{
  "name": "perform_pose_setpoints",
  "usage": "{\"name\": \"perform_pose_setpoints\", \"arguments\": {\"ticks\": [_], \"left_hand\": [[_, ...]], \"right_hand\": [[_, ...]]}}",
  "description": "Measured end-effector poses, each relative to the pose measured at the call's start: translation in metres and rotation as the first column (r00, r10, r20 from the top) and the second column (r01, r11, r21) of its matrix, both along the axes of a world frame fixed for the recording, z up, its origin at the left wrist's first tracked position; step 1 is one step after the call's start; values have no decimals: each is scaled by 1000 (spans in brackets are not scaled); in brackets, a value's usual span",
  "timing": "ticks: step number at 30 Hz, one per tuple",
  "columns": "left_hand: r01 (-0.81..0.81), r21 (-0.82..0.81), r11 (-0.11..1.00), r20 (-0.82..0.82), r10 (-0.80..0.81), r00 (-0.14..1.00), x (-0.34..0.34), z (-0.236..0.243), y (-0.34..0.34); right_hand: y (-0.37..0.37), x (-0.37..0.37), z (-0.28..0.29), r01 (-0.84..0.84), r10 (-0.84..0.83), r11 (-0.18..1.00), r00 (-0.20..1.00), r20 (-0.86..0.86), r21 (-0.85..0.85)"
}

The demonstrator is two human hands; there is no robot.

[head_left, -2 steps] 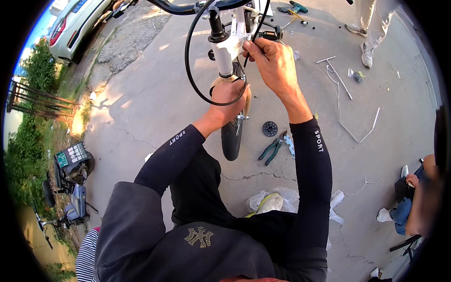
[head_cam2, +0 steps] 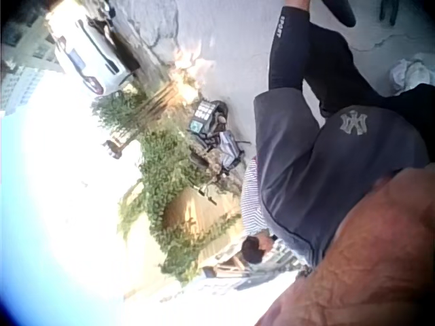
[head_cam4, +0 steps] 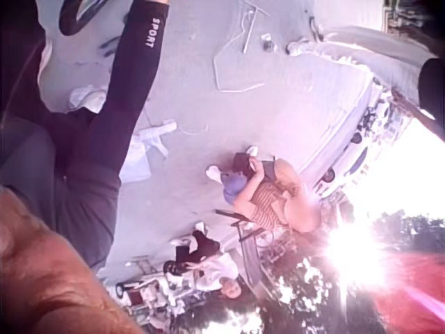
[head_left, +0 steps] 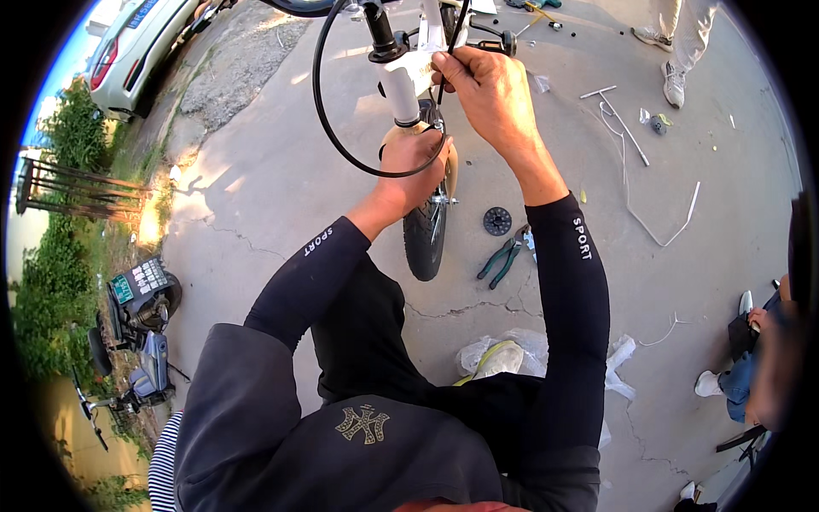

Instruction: The person adjusts and tightens components on the front wheel and brake assembly of a bicycle using a multi-tool and pliers. They manipulate the brake caliper and wheel nuts, then use pliers to adjust the brake cable tension.

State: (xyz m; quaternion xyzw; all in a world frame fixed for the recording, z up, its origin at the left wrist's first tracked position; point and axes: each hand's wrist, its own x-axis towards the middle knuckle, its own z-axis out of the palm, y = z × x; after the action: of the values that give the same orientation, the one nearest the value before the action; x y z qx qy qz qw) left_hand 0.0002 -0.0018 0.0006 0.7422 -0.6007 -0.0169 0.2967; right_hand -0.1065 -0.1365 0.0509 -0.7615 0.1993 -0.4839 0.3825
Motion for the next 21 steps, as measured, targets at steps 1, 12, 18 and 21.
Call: {"name": "perform_pose_setpoints", "arguments": {"ticks": [1, 12, 18, 21], "left_hand": [[-2, -27, 1000, 33, 3, 999, 0, 2, 0], [23, 103, 994, -213, 0, 977, -1, 40, 28], [-225, 76, 971, -18, 227, 974, 27, 60, 79], [-306, 246, 920, -76, 333, 940, 37, 44, 94]], "right_hand": [[-3, -1, 0, -2, 4, 999, 1000, -29, 46], [32, -42, -91, -55, 103, 955, 983, -151, 292], [59, -26, -119, -101, 171, 952, 958, -230, 287], [54, -22, -125, -101, 162, 961, 960, -228, 257]]}}
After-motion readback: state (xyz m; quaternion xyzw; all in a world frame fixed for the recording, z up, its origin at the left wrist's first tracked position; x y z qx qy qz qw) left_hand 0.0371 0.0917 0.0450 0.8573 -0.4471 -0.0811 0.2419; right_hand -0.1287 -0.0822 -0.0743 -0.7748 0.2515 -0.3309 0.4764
